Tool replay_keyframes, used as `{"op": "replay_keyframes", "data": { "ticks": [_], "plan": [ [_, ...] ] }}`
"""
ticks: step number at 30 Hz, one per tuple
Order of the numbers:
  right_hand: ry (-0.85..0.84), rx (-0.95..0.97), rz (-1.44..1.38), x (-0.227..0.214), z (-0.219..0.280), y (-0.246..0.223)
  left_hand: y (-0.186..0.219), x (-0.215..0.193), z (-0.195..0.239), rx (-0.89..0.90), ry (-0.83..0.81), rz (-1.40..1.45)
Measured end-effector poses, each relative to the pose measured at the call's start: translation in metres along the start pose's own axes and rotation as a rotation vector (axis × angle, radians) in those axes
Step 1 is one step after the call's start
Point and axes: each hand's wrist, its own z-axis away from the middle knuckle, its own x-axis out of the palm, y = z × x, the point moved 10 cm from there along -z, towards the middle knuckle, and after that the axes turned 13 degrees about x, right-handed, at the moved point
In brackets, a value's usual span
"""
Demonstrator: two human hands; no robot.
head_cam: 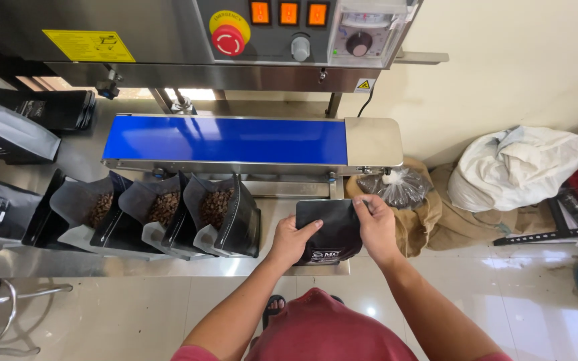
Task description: Sealing bags of coffee beans using a continuous band sealer machine
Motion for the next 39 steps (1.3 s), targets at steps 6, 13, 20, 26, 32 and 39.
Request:
{"op": "replay_keyframes", "data": {
  "ticks": [6,13,20,26,32,39],
  "plan": [
    [0.045,-0.975,1.082,0.081,0.041,-0.063,-0.048,-0.008,-0.003,-0.044,0.065,0.062],
    [-0.248,-0.706,1.146,0.071,-0.018,-0.029,-0.039,-0.013,0.0,-0.057,0.128,0.037],
    [-0.386,-0.009,0.642,0.013,-0.031,-0.013,-0.088,-0.015,0.0,-0.073,0.193,0.079],
    [-0.267,0.129,0.132,-0.007,-0.022,0.037,-0.09,-0.021,0.004,-0.069,0.184,0.068],
    [-0.197,0.186,-0.098,0.003,0.032,0.044,-0.041,-0.017,0.007,0.064,-0.008,-0.083],
    [0.031,0.174,-0.269,-0.016,0.01,0.094,0.021,0.002,0.002,0.288,-0.17,-0.202]
  ]
}}
